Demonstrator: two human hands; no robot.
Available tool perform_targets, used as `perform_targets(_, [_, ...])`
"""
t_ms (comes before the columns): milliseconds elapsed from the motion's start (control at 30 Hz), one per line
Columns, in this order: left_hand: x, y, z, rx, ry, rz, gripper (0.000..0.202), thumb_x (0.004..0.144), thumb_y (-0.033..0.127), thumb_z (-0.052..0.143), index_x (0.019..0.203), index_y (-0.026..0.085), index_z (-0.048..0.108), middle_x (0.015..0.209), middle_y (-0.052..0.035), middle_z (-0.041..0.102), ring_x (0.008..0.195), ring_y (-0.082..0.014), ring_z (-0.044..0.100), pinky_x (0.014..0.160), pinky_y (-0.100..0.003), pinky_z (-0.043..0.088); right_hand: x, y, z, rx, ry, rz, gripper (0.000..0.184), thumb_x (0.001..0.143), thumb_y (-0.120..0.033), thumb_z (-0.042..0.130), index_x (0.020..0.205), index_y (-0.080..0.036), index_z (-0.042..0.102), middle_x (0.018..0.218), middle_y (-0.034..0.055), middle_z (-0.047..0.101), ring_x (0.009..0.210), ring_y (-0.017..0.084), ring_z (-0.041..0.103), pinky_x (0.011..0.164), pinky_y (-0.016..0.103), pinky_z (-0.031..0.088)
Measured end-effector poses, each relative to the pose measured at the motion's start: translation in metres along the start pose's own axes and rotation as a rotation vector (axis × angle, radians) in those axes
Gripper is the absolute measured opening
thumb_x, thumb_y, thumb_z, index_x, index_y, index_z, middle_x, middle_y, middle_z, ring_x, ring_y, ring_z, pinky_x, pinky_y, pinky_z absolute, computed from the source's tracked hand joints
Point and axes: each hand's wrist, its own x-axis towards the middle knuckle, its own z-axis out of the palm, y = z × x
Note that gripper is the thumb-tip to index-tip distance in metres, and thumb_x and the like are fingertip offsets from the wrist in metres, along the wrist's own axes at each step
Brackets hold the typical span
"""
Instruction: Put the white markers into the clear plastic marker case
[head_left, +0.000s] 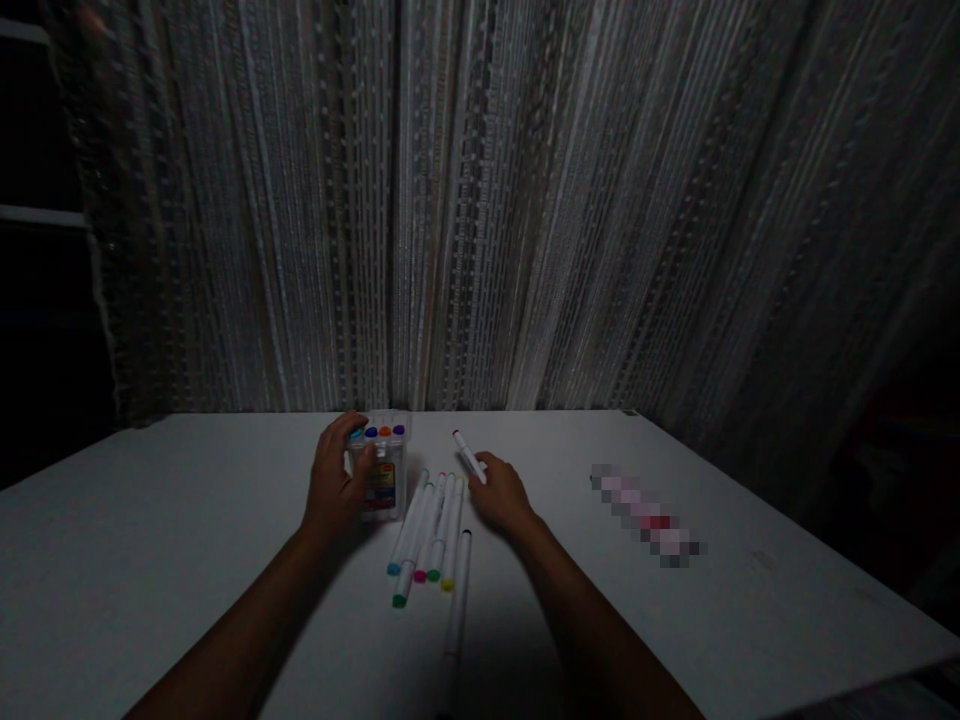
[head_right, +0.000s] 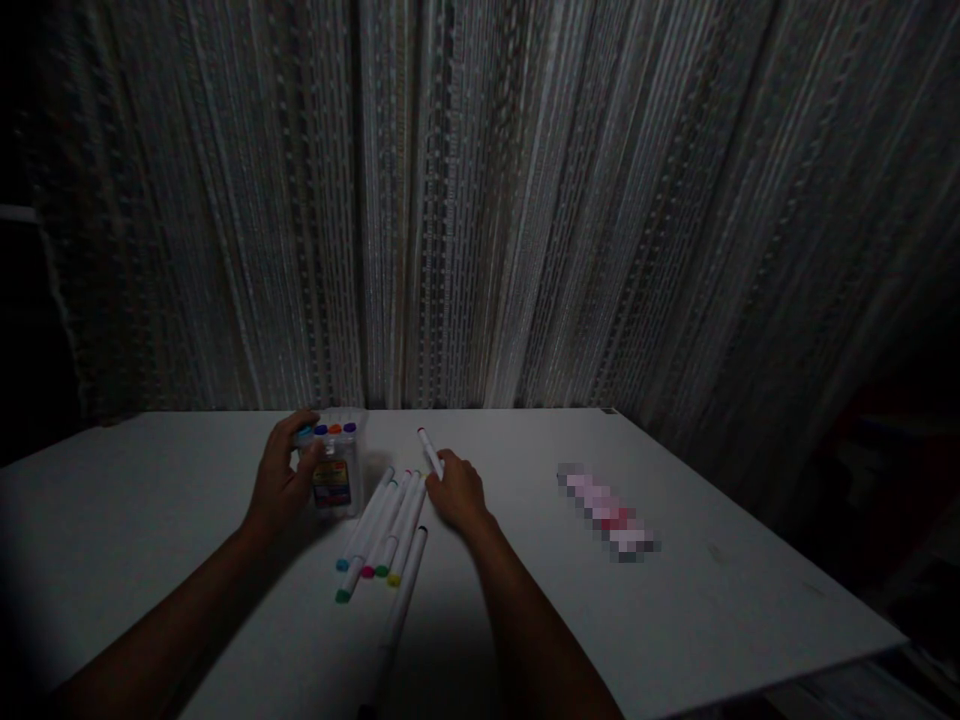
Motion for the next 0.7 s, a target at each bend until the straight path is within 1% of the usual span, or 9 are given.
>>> perform_targets(67, [0.0,0.0,0.0,-0.008,0.004,0.002,0.035,0.085,0.04,0.041,0.112,0.019,0.048,0.115,-0.0092,0.051,0.113,-0.0242,0.046,0.1,-0.042,0.036,0.001,0.0,-0.001,0.059,0.046,-0.022,0.029,0.08,-0.022,0.047,0.107,-0.018,0.056,0.082,0.0049,0.062,0.069,0.015,0.054,0.061,0.023,0.037])
perform_targets(167, [0.0,0.001,0.001,-0.016,0.005,0.009,0.035,0.085,0.04,0.041,0.112,0.019,0.048,0.115,-0.0094,0.052,0.113,-0.0245,0.046,0.1,-0.044,0.036,0.003,-0.007,-0.007,0.286,0.08,-0.043,0.033,0.085,-0.028,0.039,0.114,-0.017,0.05,0.072,0.0015,0.057,0.058,0.013,0.05,0.052,0.022,0.038])
perform_targets(233, [0.0,0.0,0.002,-0.017,0.004,0.008,0.035,0.085,0.04,0.041,0.112,0.019,0.048,0.115,-0.0098,0.052,0.113,-0.0246,0.047,0.1,-0.044,0.036,0.005,-0.018,-0.016,0.453,0.066,-0.07,0.04,0.086,-0.032,0.036,0.12,-0.016,0.046,0.063,-0.0016,0.052,0.049,0.012,0.045,0.046,0.021,0.036])
perform_targets(300, [0.0,0.0,0.002,-0.025,0.005,-0.005,0.035,0.085,0.039,0.042,0.113,0.019,0.048,0.115,-0.0103,0.052,0.113,-0.0245,0.047,0.099,-0.044,0.037,0.008,-0.034,-0.03,0.525,0.058,-0.133,0.043,0.085,-0.033,0.036,0.121,-0.013,0.048,0.059,-0.0029,0.047,0.047,0.012,0.042,0.045,0.021,0.035])
perform_targets(367, [0.0,0.001,0.003,-0.04,0.009,-0.029,0.037,0.085,0.04,0.042,0.115,0.019,0.047,0.116,-0.0107,0.052,0.113,-0.0244,0.047,0.099,-0.044,0.038,0.012,-0.053,-0.048,0.483,0.03,-0.21,0.039,0.083,-0.027,0.039,0.116,-0.013,0.054,0.058,-0.003,0.047,0.049,0.011,0.042,0.047,0.021,0.035])
perform_targets(433, [-0.001,0.001,0.003,-0.061,0.014,-0.059,0.039,0.085,0.04,0.043,0.118,0.019,0.045,0.116,-0.0112,0.052,0.112,-0.0241,0.049,0.097,-0.043,0.039,0.018,-0.074,-0.067,0.372,-0.052,-0.27,0.034,0.079,-0.019,0.041,0.106,-0.014,0.062,0.058,-0.0034,0.047,0.05,0.01,0.041,0.049,0.02,0.034])
perform_targets(533, [-0.001,0.001,0.003,-0.075,0.012,-0.076,0.04,0.085,0.038,0.044,0.12,0.019,0.043,0.117,-0.0119,0.051,0.111,-0.0241,0.049,0.096,-0.043,0.04,0.029,-0.104,-0.092,0.17,-0.146,-0.343,0.021,0.075,-0.013,0.047,0.078,-0.011,0.067,0.056,-0.003,0.048,0.052,0.009,0.042,0.05,0.02,0.031])
perform_targets(600, [-0.001,0.001,0.003,-0.065,0.007,-0.048,0.038,0.085,0.037,0.044,0.118,0.019,0.043,0.118,-0.0123,0.05,0.113,-0.0243,0.047,0.098,-0.044,0.039,0.037,-0.122,-0.102,0.039,-0.199,-0.361,0.015,0.073,-0.014,0.053,0.065,-0.01,0.065,0.052,-0.0028,0.048,0.052,0.009,0.044,0.05,0.021,0.03])
perform_targets(700, [-0.001,-0.001,0.004,-0.054,0.012,-0.007,0.034,0.086,0.035,0.043,0.116,0.019,0.045,0.117,-0.0123,0.05,0.114,-0.0242,0.046,0.1,-0.045,0.037,0.048,-0.148,-0.103,-0.105,-0.242,-0.396,0.01,0.068,-0.016,0.063,0.061,-0.011,0.064,0.049,-0.0033,0.049,0.052,0.009,0.046,0.05,0.02,0.029])
